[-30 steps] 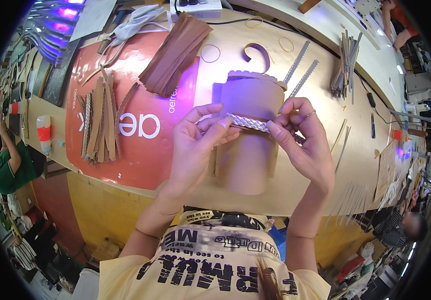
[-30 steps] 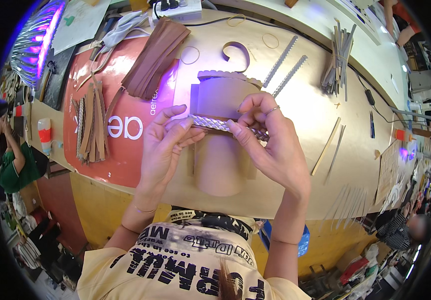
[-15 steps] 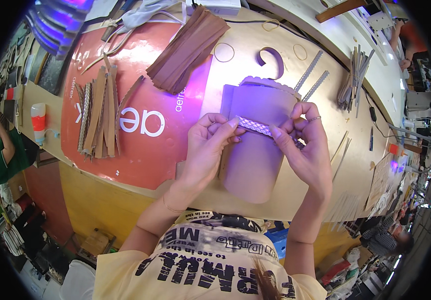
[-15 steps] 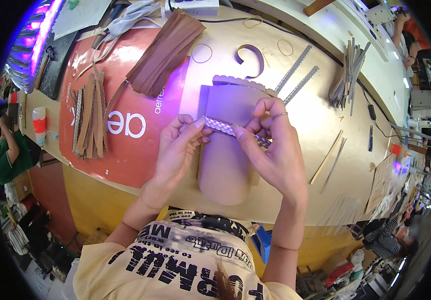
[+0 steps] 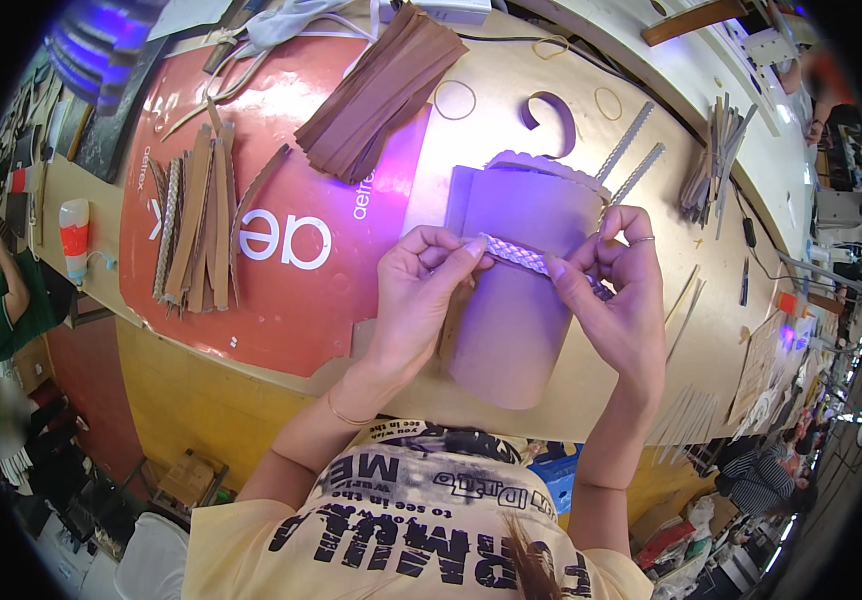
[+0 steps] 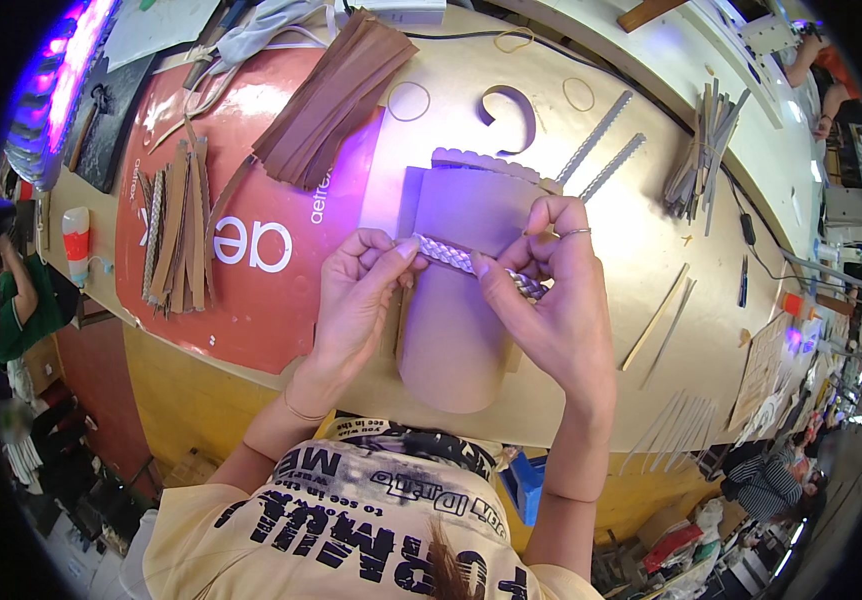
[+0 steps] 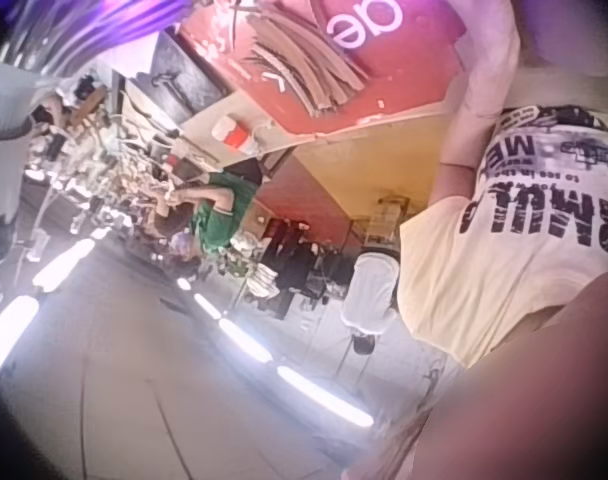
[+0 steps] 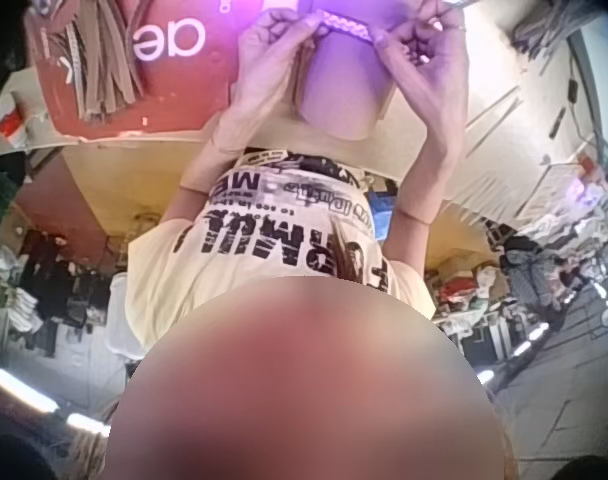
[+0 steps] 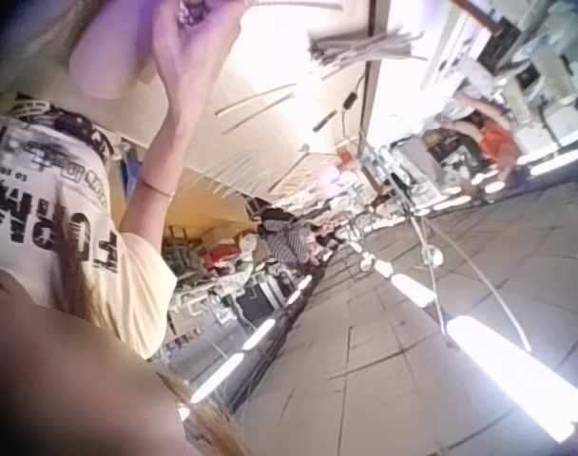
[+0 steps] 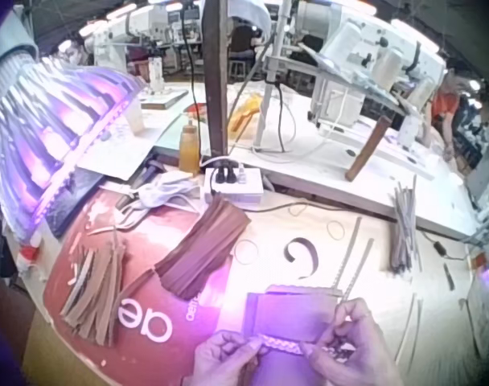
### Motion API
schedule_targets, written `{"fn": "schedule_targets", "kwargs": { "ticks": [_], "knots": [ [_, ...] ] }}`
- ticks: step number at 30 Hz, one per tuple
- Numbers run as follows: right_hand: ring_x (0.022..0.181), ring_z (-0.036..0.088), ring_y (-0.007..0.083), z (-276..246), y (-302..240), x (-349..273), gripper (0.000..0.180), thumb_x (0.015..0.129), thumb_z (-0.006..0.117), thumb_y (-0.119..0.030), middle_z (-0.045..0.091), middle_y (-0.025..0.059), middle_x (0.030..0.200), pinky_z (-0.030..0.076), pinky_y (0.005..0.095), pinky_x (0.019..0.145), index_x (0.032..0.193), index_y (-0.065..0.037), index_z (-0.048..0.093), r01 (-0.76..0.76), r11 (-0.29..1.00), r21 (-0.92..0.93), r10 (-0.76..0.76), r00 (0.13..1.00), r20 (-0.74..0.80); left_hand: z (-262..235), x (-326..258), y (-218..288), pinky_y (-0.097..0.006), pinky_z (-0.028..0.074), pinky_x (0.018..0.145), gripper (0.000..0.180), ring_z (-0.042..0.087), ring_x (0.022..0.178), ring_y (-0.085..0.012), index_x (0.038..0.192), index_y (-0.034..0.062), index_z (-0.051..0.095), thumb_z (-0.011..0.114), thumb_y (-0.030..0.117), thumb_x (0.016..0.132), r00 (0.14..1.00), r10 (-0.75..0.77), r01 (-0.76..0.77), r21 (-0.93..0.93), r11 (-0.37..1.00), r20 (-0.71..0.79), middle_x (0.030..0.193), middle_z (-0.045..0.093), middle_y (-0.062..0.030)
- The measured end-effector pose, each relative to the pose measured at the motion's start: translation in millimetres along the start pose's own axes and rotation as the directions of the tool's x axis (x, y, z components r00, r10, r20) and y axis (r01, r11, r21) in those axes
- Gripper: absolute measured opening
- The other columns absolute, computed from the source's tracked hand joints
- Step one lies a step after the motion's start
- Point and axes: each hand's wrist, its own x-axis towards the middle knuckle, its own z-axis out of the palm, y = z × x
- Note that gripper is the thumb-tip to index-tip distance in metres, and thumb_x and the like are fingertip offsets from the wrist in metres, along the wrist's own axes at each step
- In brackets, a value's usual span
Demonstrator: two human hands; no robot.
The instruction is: The person wraps a braided cord around a small cardboard box multiple times, adjusting and securing it by hand. The person handles the box and cord repeatedly to ensure the cord is tightly wrapped.
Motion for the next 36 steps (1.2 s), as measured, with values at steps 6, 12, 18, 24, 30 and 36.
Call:
{"fn": "schedule_targets", "kwargs": {
  "ticks": [6, 12, 18, 24, 30, 36],
  "knots": [
    [0.061, 0.050, 0.0033, -0.2, -2.8, 1.8, 0.042, 0.085, 0.069, 0.002, 0.056, -0.0010, 0.068, 0.038, 0.0172, 0.056, 0.107, -0.010, 0.035, -0.016, 1.000, 0.009, 0.016, 1.000, 0.004, 5.3, -0.6, -4.3, -0.021, 0.049, 0.070, 0.015, 0.065, 0.083, -0.0114, 0.096, 0.0009, 0.058, 0.070, 0.003, 0.088, 0.984, 0.160, -0.137, 0.235, 0.962, -0.079, 0.094, 0.067, -0.0089],
    [0.061, 0.050, 0.0029, 0.0, -8.0, 4.5, 0.043, 0.084, 0.069, 0.001, 0.056, -0.0012, 0.067, 0.038, 0.0161, 0.056, 0.108, -0.009, 0.034, -0.080, 0.991, 0.105, 0.077, 0.997, 0.025, 0.7, -17.5, 1.6, -0.040, 0.045, 0.101, 0.045, 0.055, 0.122, -0.0356, 0.131, -0.0001, 0.055, 0.066, 0.006, 0.087, 0.669, 0.594, -0.656, 0.730, 0.190, 0.447, 0.133, 0.055, -0.0186],
    [0.062, 0.050, 0.0030, -14.5, -8.4, -0.4, 0.036, 0.085, 0.073, -0.004, 0.056, -0.0017, 0.068, 0.039, 0.0172, 0.057, 0.103, -0.008, 0.041, -0.075, 0.993, -0.087, 0.081, 0.995, 0.059, 3.9, -22.2, -7.1, -0.045, 0.035, 0.111, 0.056, 0.039, 0.137, -0.0411, 0.141, 0.0004, 0.047, 0.062, 0.027, 0.094, 0.713, 0.363, -0.698, 0.653, 0.292, 0.600, 0.149, 0.040, -0.0220],
    [0.069, 0.053, 0.0063, -47.7, 13.1, -11.2, 0.029, 0.088, 0.072, -0.010, 0.058, -0.0003, 0.074, 0.044, 0.0223, 0.064, 0.100, -0.007, 0.046, -0.033, 0.998, 0.046, 0.028, 0.994, 0.103, 2.5, -20.5, -8.3, -0.045, 0.032, 0.113, 0.055, 0.038, 0.139, -0.0401, 0.142, -0.0015, 0.045, 0.059, 0.025, 0.096, 0.707, 0.341, -0.705, 0.655, 0.272, 0.619, 0.149, 0.038, -0.0243],
    [0.075, 0.057, 0.0081, -47.4, 43.6, -17.6, 0.027, 0.091, 0.068, -0.010, 0.058, 0.0010, 0.078, 0.047, 0.0246, 0.072, 0.101, -0.008, 0.043, -0.011, 0.964, 0.264, -0.008, 0.997, 0.070, 5.8, -22.2, -5.8, -0.044, 0.033, 0.112, 0.053, 0.037, 0.139, -0.0392, 0.142, -0.0035, 0.044, 0.055, 0.022, 0.097, 0.731, 0.288, -0.679, 0.705, 0.207, 0.619, 0.150, 0.038, -0.0249],
    [0.075, 0.056, 0.0080, -40.8, 55.5, -16.4, 0.030, 0.091, 0.067, -0.009, 0.057, 0.0008, 0.077, 0.046, 0.0237, 0.073, 0.101, -0.009, 0.040, 0.005, 0.912, 0.411, -0.039, 0.996, 0.076, 6.6, -22.8, -5.3, -0.044, 0.038, 0.109, 0.051, 0.042, 0.135, -0.0419, 0.141, -0.0049, 0.044, 0.051, 0.024, 0.099, 0.731, 0.288, -0.669, 0.733, 0.125, 0.618, 0.147, 0.040, -0.0277]
  ]
}}
